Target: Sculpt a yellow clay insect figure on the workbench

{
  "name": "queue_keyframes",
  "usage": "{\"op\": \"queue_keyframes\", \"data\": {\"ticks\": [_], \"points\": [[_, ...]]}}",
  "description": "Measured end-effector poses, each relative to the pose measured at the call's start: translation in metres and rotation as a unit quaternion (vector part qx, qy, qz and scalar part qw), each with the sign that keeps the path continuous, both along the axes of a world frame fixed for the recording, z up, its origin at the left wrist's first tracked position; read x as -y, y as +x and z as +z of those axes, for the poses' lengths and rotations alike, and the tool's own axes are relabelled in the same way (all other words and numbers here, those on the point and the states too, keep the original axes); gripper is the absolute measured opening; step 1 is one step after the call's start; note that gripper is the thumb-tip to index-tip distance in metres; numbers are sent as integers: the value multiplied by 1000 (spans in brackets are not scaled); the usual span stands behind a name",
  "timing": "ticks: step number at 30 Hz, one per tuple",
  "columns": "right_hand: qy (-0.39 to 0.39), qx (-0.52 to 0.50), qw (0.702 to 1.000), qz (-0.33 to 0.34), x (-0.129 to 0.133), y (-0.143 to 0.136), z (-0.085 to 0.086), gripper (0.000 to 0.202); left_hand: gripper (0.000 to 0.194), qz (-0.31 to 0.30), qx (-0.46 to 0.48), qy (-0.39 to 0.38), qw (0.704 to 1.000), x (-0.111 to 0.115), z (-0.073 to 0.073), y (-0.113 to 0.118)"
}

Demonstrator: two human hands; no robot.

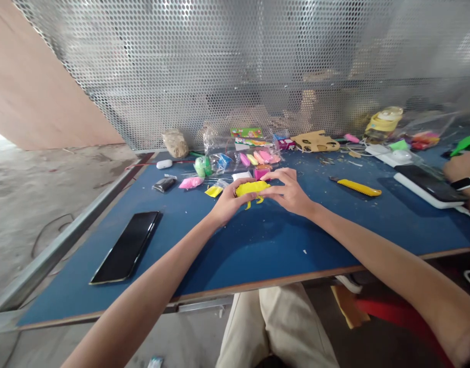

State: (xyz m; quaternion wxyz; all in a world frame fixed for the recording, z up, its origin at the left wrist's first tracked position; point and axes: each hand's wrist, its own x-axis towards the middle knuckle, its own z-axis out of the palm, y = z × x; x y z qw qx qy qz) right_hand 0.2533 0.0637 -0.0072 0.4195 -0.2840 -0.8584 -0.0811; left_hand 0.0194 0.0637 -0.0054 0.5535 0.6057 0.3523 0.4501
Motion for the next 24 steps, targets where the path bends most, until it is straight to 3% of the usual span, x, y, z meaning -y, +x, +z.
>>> {"op": "queue_keyframes", "data": {"ticks": [9, 14, 20, 24], "points": [[5, 26, 1000, -9, -4, 3, -4, 24, 49, -40, 55, -62, 996, 0, -2, -1], [-1, 14, 1000, -3, -4, 4, -2, 24, 47, -24, 42, -72, 996, -2, -4, -1], [-19, 23, 1000, -10, -4, 1, -2, 31, 51, -24, 78, -96, 992, 4, 2, 4], [-13, 32, 999, -39, -3, -3, -5, 25, 56, -37, 100, -103, 989, 7, 6, 4]]}}
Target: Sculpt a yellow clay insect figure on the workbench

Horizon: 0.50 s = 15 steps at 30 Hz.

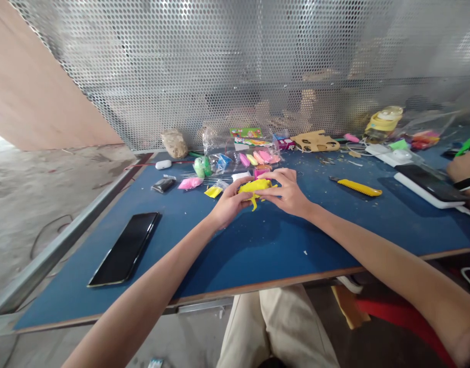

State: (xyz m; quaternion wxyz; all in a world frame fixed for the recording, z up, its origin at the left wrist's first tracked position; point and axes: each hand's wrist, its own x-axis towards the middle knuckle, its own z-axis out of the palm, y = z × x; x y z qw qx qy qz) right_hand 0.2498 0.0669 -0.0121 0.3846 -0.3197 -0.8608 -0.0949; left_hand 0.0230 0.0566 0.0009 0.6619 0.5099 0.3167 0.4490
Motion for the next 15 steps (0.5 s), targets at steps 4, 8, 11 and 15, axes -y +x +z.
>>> {"op": "queue_keyframes", "data": {"ticks": [4, 8, 11, 15], "points": [[13, -8, 1000, -10, 1, -1, -1, 21, 68, -6, -3, -20, 1000, 0, 1, -2], [17, -29, 999, -4, 1, 0, -1, 22, 70, -10, -2, -30, 999, 1, 4, -2], [25, -13, 1000, 10, -1, 0, -1, 31, 69, -6, 3, -39, 999, 1, 5, -2], [47, 26, 999, -8, 0, -1, -2, 33, 65, -19, 29, -61, 998, 1, 4, -1]]}}
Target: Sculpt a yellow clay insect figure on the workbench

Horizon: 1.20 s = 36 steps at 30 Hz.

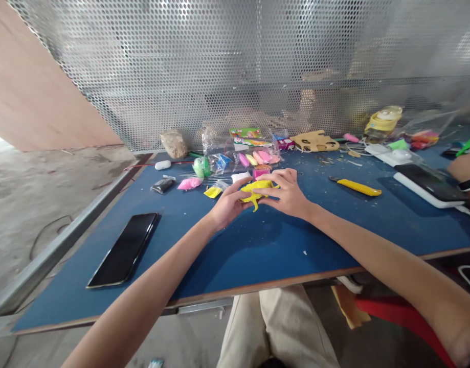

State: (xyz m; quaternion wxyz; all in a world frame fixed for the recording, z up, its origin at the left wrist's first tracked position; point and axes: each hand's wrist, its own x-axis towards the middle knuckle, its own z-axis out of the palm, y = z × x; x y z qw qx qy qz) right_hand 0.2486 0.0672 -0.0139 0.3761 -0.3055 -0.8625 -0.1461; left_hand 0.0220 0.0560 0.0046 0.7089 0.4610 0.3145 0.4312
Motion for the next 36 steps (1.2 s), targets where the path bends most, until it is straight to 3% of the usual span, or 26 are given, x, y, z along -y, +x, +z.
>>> {"op": "queue_keyframes", "data": {"ticks": [6, 13, 18, 20, 26, 30, 36], "points": [[56, 5, 998, -19, 4, -1, 0, 23, 60, -4, 4, 11, 1000, 0, -2, 1], [44, 25, 999, -20, 3, 2, 1, 23, 61, 10, -13, 39, 999, 2, -3, 4], [8, -19, 1000, -10, 6, -1, 4, 14, 60, 20, -34, 50, 998, 2, -6, 7], [-26, -54, 998, -14, 8, -3, 5, 21, 60, 19, -47, 64, 997, 3, -7, 7], [-145, -154, 977, -23, 2, -4, 3, 73, 60, 31, -147, 176, 973, 2, -7, 2], [-196, -168, 966, -7, -7, -4, -4, 70, 60, 25, -211, 255, 943, -3, -7, -2], [-208, -181, 961, 25, -10, 2, 0, 62, 66, 30, -200, 248, 947, -2, -3, -1]]}}
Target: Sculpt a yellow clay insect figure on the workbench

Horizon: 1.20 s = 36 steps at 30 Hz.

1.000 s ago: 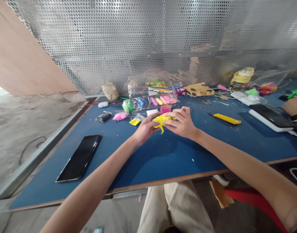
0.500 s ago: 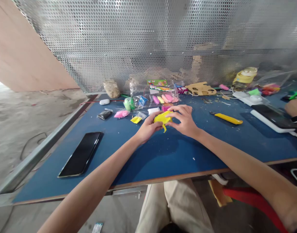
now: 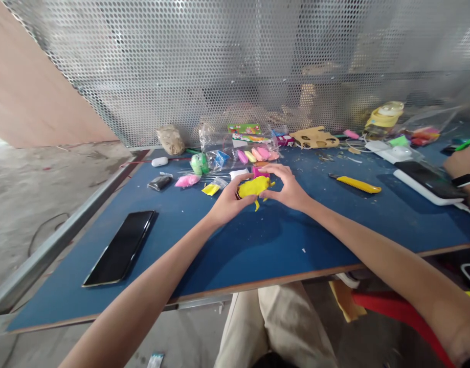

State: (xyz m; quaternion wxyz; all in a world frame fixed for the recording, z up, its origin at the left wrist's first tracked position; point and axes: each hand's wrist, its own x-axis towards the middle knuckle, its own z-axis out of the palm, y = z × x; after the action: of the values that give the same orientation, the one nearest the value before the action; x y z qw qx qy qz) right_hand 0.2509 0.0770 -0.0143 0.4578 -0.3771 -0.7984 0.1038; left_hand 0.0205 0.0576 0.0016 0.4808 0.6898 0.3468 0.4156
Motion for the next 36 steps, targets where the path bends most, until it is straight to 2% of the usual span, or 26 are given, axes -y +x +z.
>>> {"op": "queue_keyframes", "data": {"ticks": [4, 10, 14, 17, 21, 25, 29, 33, 36], "points": [[-36, -19, 999, 36, -1, 11, 6, 46, 77, 7, -2, -2, 1000, 2, 0, 2], [-110, -3, 993, 44, -2, 14, 7, 37, 66, 23, -30, 25, 999, 1, -2, -1], [-137, 9, 989, 46, 0, 9, 7, 39, 62, 15, -97, 103, 990, -1, -1, -3], [-157, -28, 985, 59, 2, 3, 7, 37, 60, 6, -150, 163, 975, 0, 1, -4], [-186, -81, 978, 44, 6, -5, 7, 33, 58, 26, -177, 187, 966, 0, 4, -5], [-143, -82, 986, 25, 8, -9, 6, 28, 40, 78, -170, 174, 967, -3, 2, -5], [-104, -63, 993, -7, 9, -10, 4, 28, 33, 112, -147, 170, 968, -6, -5, -3], [0, -46, 998, -33, 9, -7, 6, 26, 31, 128, -134, 174, 967, -7, -8, -2], [82, 12, 996, -30, 9, -6, 8, 16, 31, 120, -131, 172, 969, -6, -7, -3]]}}
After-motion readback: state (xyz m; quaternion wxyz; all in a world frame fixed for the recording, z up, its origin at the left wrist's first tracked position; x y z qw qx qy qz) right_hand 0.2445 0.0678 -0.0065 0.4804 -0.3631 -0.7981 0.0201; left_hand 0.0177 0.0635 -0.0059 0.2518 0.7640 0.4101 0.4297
